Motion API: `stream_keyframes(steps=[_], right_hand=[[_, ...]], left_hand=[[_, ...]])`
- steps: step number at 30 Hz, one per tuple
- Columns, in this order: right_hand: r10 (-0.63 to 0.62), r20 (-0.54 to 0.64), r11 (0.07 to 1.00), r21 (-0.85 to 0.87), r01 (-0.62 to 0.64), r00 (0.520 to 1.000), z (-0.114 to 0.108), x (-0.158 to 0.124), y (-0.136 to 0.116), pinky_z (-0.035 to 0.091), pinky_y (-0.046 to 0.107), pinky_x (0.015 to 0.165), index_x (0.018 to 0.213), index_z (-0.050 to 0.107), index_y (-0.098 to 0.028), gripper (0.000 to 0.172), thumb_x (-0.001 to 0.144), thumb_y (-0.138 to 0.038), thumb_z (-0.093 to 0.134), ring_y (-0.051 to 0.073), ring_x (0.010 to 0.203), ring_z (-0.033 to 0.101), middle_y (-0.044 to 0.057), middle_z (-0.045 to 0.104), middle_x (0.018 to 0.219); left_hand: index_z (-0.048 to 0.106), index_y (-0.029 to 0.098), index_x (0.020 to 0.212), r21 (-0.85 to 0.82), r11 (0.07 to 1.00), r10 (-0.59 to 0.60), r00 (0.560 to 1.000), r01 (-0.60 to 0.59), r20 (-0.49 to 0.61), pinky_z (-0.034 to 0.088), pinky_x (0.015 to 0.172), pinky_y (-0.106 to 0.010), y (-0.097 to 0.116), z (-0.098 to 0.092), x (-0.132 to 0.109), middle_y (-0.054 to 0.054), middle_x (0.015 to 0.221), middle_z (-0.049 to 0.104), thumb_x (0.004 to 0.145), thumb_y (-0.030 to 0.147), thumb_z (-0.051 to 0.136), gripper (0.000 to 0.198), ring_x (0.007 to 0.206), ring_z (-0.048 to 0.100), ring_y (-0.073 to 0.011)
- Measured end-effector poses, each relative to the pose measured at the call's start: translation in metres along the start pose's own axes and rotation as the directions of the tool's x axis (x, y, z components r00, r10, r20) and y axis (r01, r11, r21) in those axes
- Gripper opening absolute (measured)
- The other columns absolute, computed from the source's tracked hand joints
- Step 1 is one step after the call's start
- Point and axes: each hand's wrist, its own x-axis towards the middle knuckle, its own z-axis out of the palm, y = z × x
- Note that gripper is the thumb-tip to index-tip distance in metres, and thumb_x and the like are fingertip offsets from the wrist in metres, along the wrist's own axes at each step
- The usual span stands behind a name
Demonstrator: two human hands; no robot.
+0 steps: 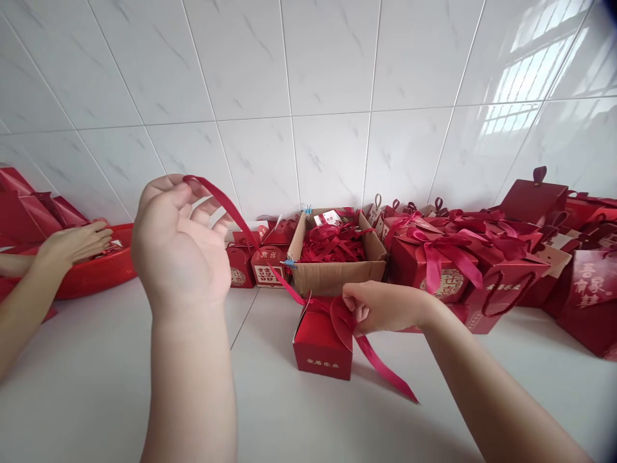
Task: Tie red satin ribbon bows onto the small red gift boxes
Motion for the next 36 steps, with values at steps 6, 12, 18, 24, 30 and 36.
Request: stream_keyframes(steps=[6, 12, 18, 24, 30, 36], right_hand=[[0.070, -0.069, 0.994, 0.088, -0.064, 0.995, -0.006, -0.013, 0.004, 0.030, 0.022, 0.041, 0.076, 0.039, -0.022, 0.017, 0.069, -0.014, 0.052, 0.011, 0.052, 0.053, -0.003, 0.051, 0.074], [-0.003, -0.257, 0.880, 0.459, 0.125, 0.966, -0.020, -0.029, -0.003, 0.037, 0.022, 0.044, 0.089, 0.044, -0.022, 0.011, 0.083, -0.025, 0.052, 0.009, 0.045, 0.046, -0.006, 0.048, 0.061], [-0.055, -0.407, 0.628, 0.696, 0.348, 0.912, -0.025, -0.030, -0.012, 0.031, 0.017, 0.042, 0.089, 0.048, -0.019, 0.024, 0.081, -0.034, 0.065, 0.006, 0.046, 0.043, -0.003, 0.055, 0.061], [-0.041, -0.457, 0.520, 0.749, 0.410, 0.888, -0.027, -0.033, -0.010, 0.036, 0.016, 0.042, 0.084, 0.057, -0.017, 0.017, 0.079, -0.029, 0.068, 0.008, 0.052, 0.050, -0.001, 0.056, 0.060], [-0.087, -0.451, 0.373, 0.812, 0.449, 0.888, -0.034, -0.039, 0.000, 0.053, 0.026, 0.059, 0.090, 0.065, -0.018, 0.010, 0.082, -0.024, 0.063, 0.012, 0.058, 0.062, 0.003, 0.068, 0.086], [-0.103, -0.483, 0.440, 0.762, 0.475, 0.870, -0.034, -0.042, 0.004, 0.055, 0.033, 0.073, 0.098, 0.066, -0.020, 0.020, 0.079, -0.026, 0.068, 0.020, 0.079, 0.069, 0.005, 0.069, 0.098]], left_hand=[[0.046, 0.015, 0.069, -0.058, 0.987, -0.151, 0.987, 0.148, -0.049, 0.043, 0.054, -0.028, -0.002, -0.004, 0.008, -0.004, 0.073, 0.054, 0.072, 0.016, 0.046, 0.004, 0.063, 0.058, -0.0163], [0.042, 0.017, 0.059, 0.027, 0.977, -0.208, 0.977, 0.210, -0.041, 0.021, 0.039, -0.023, -0.009, -0.007, 0.012, -0.001, 0.057, 0.043, 0.070, 0.014, 0.044, 0.012, 0.039, 0.033, -0.0071], [0.046, 0.018, 0.057, 0.045, 0.954, -0.298, 0.950, 0.295, 0.090, 0.023, 0.039, -0.023, -0.016, -0.002, 0.005, -0.001, 0.057, 0.046, 0.073, 0.015, 0.049, 0.017, 0.040, 0.032, -0.0074], [0.051, 0.018, 0.057, 0.045, 0.950, -0.313, 0.932, 0.310, 0.184, 0.026, 0.041, -0.024, -0.017, 0.003, 0.000, -0.001, 0.059, 0.048, 0.074, 0.016, 0.054, 0.017, 0.042, 0.036, -0.0072], [0.066, 0.017, 0.068, 0.097, 0.960, -0.278, 0.921, 0.261, 0.272, 0.038, 0.045, -0.021, -0.017, 0.004, -0.004, -0.002, 0.070, 0.059, 0.076, 0.016, 0.063, 0.009, 0.051, 0.047, -0.0066], [0.070, 0.020, 0.085, 0.139, 0.975, -0.213, 0.897, 0.171, 0.388, 0.050, 0.059, -0.021, -0.018, 0.004, -0.008, -0.003, 0.086, 0.069, 0.073, 0.008, 0.067, 0.018, 0.064, 0.059, -0.0092]])
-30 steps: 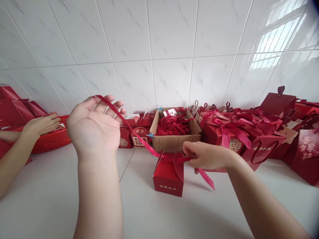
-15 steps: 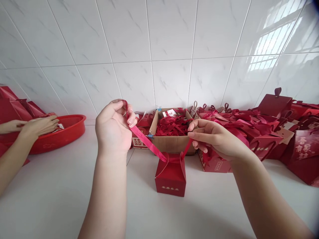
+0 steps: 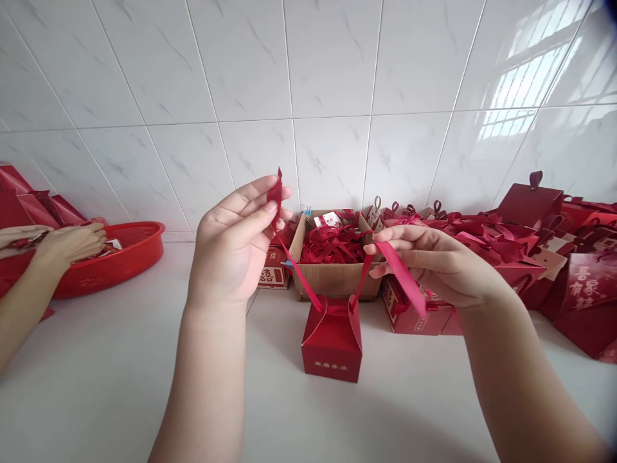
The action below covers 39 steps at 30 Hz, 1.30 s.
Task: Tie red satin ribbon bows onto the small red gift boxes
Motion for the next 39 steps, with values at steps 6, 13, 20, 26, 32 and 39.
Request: stream_keyframes(steps=[6, 13, 20, 26, 32, 39], right_hand=[[-0.214, -0.179, 0.969, -0.166, 0.185, 0.960, 0.003, 0.003, 0.004, 0.048, 0.024, 0.063, 0.067, 0.061, -0.020, 0.023, 0.080, -0.036, 0.068, 0.010, 0.059, 0.055, -0.003, 0.055, 0.060], [-0.309, -0.231, 0.942, -0.206, 0.264, 0.922, 0.030, 0.005, 0.007, 0.049, 0.030, 0.074, 0.075, 0.060, -0.021, 0.022, 0.085, -0.042, 0.060, 0.016, 0.077, 0.058, 0.001, 0.060, 0.081], [-0.388, -0.353, 0.917, -0.245, 0.316, 0.852, 0.031, 0.001, 0.003, 0.047, 0.028, 0.069, 0.067, 0.060, -0.022, 0.024, 0.082, -0.039, 0.064, 0.014, 0.069, 0.054, -0.001, 0.052, 0.067], [-0.355, -0.380, 0.926, -0.266, 0.266, 0.854, 0.025, 0.000, 0.001, 0.046, 0.028, 0.067, 0.068, 0.063, -0.020, 0.024, 0.080, -0.040, 0.067, 0.014, 0.069, 0.052, -0.001, 0.052, 0.066], [-0.422, -0.432, 0.901, -0.299, 0.314, 0.797, 0.024, -0.003, -0.002, 0.044, 0.026, 0.060, 0.066, 0.063, -0.021, 0.024, 0.079, -0.040, 0.068, 0.012, 0.062, 0.049, -0.002, 0.048, 0.063], [-0.449, -0.475, 0.891, -0.306, 0.336, 0.757, 0.024, -0.006, -0.005, 0.045, 0.024, 0.060, 0.068, 0.065, -0.022, 0.020, 0.079, -0.039, 0.068, 0.011, 0.061, 0.051, -0.002, 0.052, 0.065]], left_hand=[[0.062, 0.021, 0.070, 0.012, 0.984, 0.176, 0.984, -0.176, -0.030, 0.055, 0.065, -0.024, -0.002, 0.006, -0.004, 0.001, 0.083, 0.069, 0.073, 0.009, 0.071, 0.015, 0.072, 0.066, -0.0119], [0.068, 0.023, 0.072, 0.110, 0.962, 0.262, 0.957, -0.249, -0.128, 0.059, 0.073, -0.028, -0.007, 0.024, -0.015, 0.002, 0.083, 0.070, 0.076, 0.013, 0.069, 0.011, 0.082, 0.070, -0.0160], [0.071, 0.027, 0.091, 0.193, 0.932, 0.321, 0.946, -0.307, -0.043, 0.057, 0.087, -0.035, -0.006, 0.028, -0.020, 0.001, 0.099, 0.071, 0.076, 0.009, 0.065, 0.024, 0.101, 0.065, -0.0207], [0.071, 0.023, 0.097, 0.294, 0.945, 0.137, 0.989, -0.146, 0.050, 0.059, 0.065, -0.028, -0.004, 0.032, -0.024, -0.005, 0.103, 0.071, 0.071, 0.008, 0.066, 0.030, 0.077, 0.069, -0.0180], [0.071, 0.022, 0.097, 0.346, 0.928, 0.137, 0.990, -0.139, 0.028, 0.057, 0.062, -0.025, -0.002, 0.034, -0.025, -0.005, 0.103, 0.070, 0.070, 0.006, 0.065, 0.032, 0.072, 0.067, -0.0152], [0.072, 0.021, 0.094, 0.288, 0.939, 0.213, 0.976, -0.190, -0.052, 0.055, 0.058, -0.024, -0.002, 0.033, -0.022, -0.004, 0.097, 0.071, 0.068, 0.001, 0.065, 0.034, 0.066, 0.066, -0.0139]])
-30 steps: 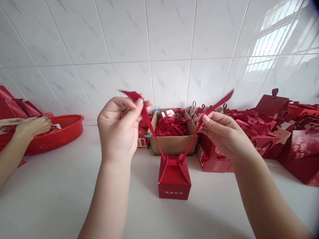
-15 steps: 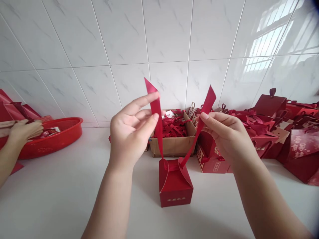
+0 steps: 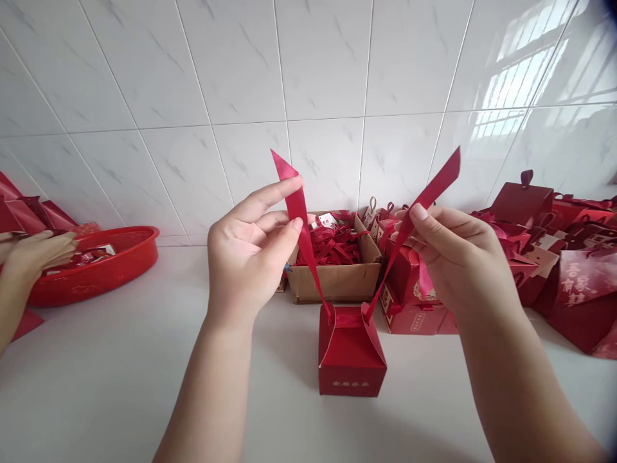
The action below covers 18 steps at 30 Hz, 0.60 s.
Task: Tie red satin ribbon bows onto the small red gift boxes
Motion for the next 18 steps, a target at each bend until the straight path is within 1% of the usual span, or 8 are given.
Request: stream_keyframes(steps=[4, 6, 8, 11, 13, 14, 16, 18], right_hand=[[-0.003, 0.000, 1.000, 0.027, 0.003, 1.000, 0.0013, -0.0012, -0.0032, 0.049, 0.026, 0.067, 0.070, 0.065, -0.021, 0.020, 0.081, -0.038, 0.066, 0.012, 0.067, 0.056, -0.002, 0.056, 0.068], [-0.002, 0.014, 0.999, 0.045, 0.001, 1.000, 0.0013, -0.0014, -0.0036, 0.051, 0.027, 0.072, 0.070, 0.065, -0.020, 0.020, 0.082, -0.037, 0.066, 0.013, 0.070, 0.059, -0.001, 0.058, 0.069], [-0.003, 0.002, 0.999, 0.039, 0.003, 1.000, 0.0007, -0.0013, -0.0033, 0.052, 0.027, 0.073, 0.071, 0.066, -0.020, 0.019, 0.081, -0.036, 0.067, 0.013, 0.071, 0.061, -0.001, 0.060, 0.069], [-0.013, -0.023, 1.000, 0.000, 0.013, 1.000, -0.0011, -0.0008, -0.0024, 0.054, 0.027, 0.072, 0.069, 0.067, -0.021, 0.020, 0.080, -0.037, 0.068, 0.015, 0.073, 0.064, 0.000, 0.062, 0.068], [-0.021, -0.025, 1.000, -0.022, 0.020, 0.999, -0.0021, -0.0003, -0.0018, 0.055, 0.028, 0.070, 0.069, 0.067, -0.021, 0.020, 0.079, -0.038, 0.068, 0.016, 0.074, 0.065, 0.000, 0.064, 0.068], [-0.024, -0.028, 0.999, -0.032, 0.023, 0.999, -0.0024, 0.0000, -0.0015, 0.055, 0.028, 0.069, 0.069, 0.068, -0.021, 0.020, 0.079, -0.038, 0.069, 0.016, 0.074, 0.066, 0.001, 0.065, 0.069], [-0.029, -0.039, 0.998, -0.050, 0.027, 0.999, -0.0025, 0.0003, -0.0006, 0.055, 0.028, 0.068, 0.073, 0.069, -0.021, 0.018, 0.078, -0.038, 0.070, 0.017, 0.074, 0.066, 0.001, 0.066, 0.070], [-0.030, -0.056, 0.998, -0.064, 0.026, 0.998, -0.0021, 0.0002, 0.0005, 0.055, 0.028, 0.068, 0.076, 0.071, -0.021, 0.017, 0.077, -0.038, 0.071, 0.017, 0.073, 0.066, 0.001, 0.068, 0.071]], left_hand=[[0.071, 0.024, 0.096, 0.034, 0.999, 0.016, 1.000, -0.016, 0.011, 0.054, 0.056, -0.025, -0.0021, -0.0021, 0.0004, -0.002, 0.097, 0.072, 0.068, 0.005, 0.068, 0.034, 0.061, 0.063, -0.0121], [0.071, 0.026, 0.100, 0.071, 0.997, 0.038, 0.998, -0.042, 0.053, 0.053, 0.055, -0.026, -0.0038, -0.0045, 0.0010, -0.001, 0.093, 0.072, 0.068, 0.009, 0.070, 0.036, 0.060, 0.062, -0.0127], [0.070, 0.028, 0.104, 0.109, 0.992, 0.044, 0.994, -0.055, 0.102, 0.051, 0.054, -0.027, -0.0046, -0.0068, 0.0017, -0.001, 0.090, 0.073, 0.069, 0.012, 0.071, 0.038, 0.060, 0.062, -0.0138], [0.069, 0.028, 0.104, 0.124, 0.992, 0.007, 0.989, -0.026, 0.150, 0.051, 0.055, -0.028, -0.0030, -0.0080, 0.0021, -0.001, 0.098, 0.072, 0.069, 0.012, 0.072, 0.039, 0.063, 0.064, -0.0147], [0.069, 0.027, 0.097, 0.095, 0.995, 0.005, 0.990, -0.019, 0.140, 0.051, 0.056, -0.029, -0.0016, -0.0074, 0.0019, -0.002, 0.104, 0.070, 0.068, 0.010, 0.073, 0.033, 0.064, 0.065, -0.0139], [0.069, 0.026, 0.091, 0.076, 0.997, 0.012, 0.992, -0.022, 0.128, 0.052, 0.058, -0.029, -0.0014, -0.0069, 0.0017, -0.001, 0.103, 0.068, 0.068, 0.009, 0.073, 0.029, 0.065, 0.065, -0.0136], [0.064, 0.024, 0.078, 0.044, 0.998, 0.031, 0.993, -0.036, 0.111, 0.055, 0.063, -0.030, -0.0023, -0.0063, 0.0015, 0.000, 0.097, 0.065, 0.067, 0.009, 0.074, 0.021, 0.066, 0.066, -0.0134], [0.057, 0.022, 0.071, 0.035, 0.998, 0.039, 0.992, -0.044, 0.119, 0.057, 0.069, -0.031, -0.0046, -0.0064, 0.0015, 0.001, 0.091, 0.062, 0.069, 0.010, 0.073, 0.021, 0.070, 0.068, -0.0140]])
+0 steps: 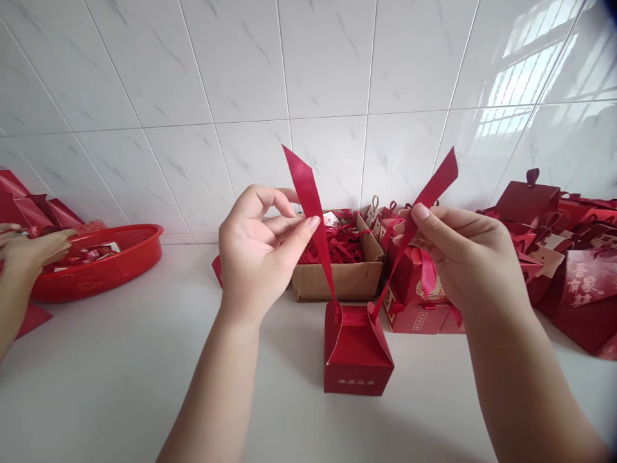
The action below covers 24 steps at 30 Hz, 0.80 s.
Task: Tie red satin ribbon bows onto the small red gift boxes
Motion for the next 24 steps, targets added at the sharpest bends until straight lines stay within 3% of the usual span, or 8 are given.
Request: stream_keyframes(steps=[6, 13, 19, 24], right_hand=[[-0.021, -0.038, 0.998, -0.057, 0.019, 0.999, 0.003, -0.002, 0.002, 0.054, 0.028, 0.060, 0.080, 0.074, -0.021, 0.020, 0.075, -0.040, 0.073, 0.016, 0.068, 0.066, 0.002, 0.071, 0.073], [-0.020, -0.014, 0.998, -0.057, 0.019, 1.000, 0.008, -0.005, 0.001, 0.055, 0.026, 0.062, 0.081, 0.075, -0.023, 0.015, 0.073, -0.036, 0.075, 0.015, 0.068, 0.066, 0.002, 0.071, 0.074], [-0.003, 0.184, 0.998, 0.061, -0.008, 0.983, 0.014, -0.009, -0.001, 0.050, 0.025, 0.057, 0.088, 0.074, -0.022, 0.013, 0.083, -0.031, 0.066, 0.012, 0.060, 0.059, 0.001, 0.065, 0.068], [-0.029, 0.357, 0.994, 0.107, -0.010, 0.934, 0.015, -0.013, -0.002, 0.045, 0.023, 0.048, 0.092, 0.073, -0.022, 0.016, 0.088, -0.027, 0.058, 0.010, 0.052, 0.054, -0.001, 0.059, 0.061]], left_hand=[[0.055, 0.020, 0.063, 0.121, 0.986, 0.113, 0.994, -0.112, -0.004, 0.056, 0.067, -0.028, -0.006, 0.002, -0.001, 0.002, 0.071, 0.059, 0.071, 0.010, 0.072, 0.021, 0.066, 0.062, -0.0113], [0.065, 0.018, 0.076, 0.130, 0.986, 0.101, 0.994, -0.106, 0.047, 0.057, 0.067, -0.020, -0.006, 0.010, -0.005, 0.001, 0.076, 0.068, 0.075, 0.012, 0.069, 0.008, 0.073, 0.066, -0.0106], [0.061, 0.019, 0.092, 0.088, 0.996, -0.020, 0.990, 0.007, 0.142, 0.057, 0.069, -0.022, 0.001, 0.018, -0.011, -0.001, 0.085, 0.070, 0.076, 0.020, 0.070, 0.018, 0.079, 0.068, -0.0137], [0.052, 0.021, 0.101, 0.044, 0.988, -0.157, 0.944, 0.150, 0.291, 0.056, 0.062, -0.023, 0.005, 0.023, -0.014, 0.000, 0.078, 0.069, 0.078, 0.021, 0.068, 0.029, 0.071, 0.068, -0.0141]])
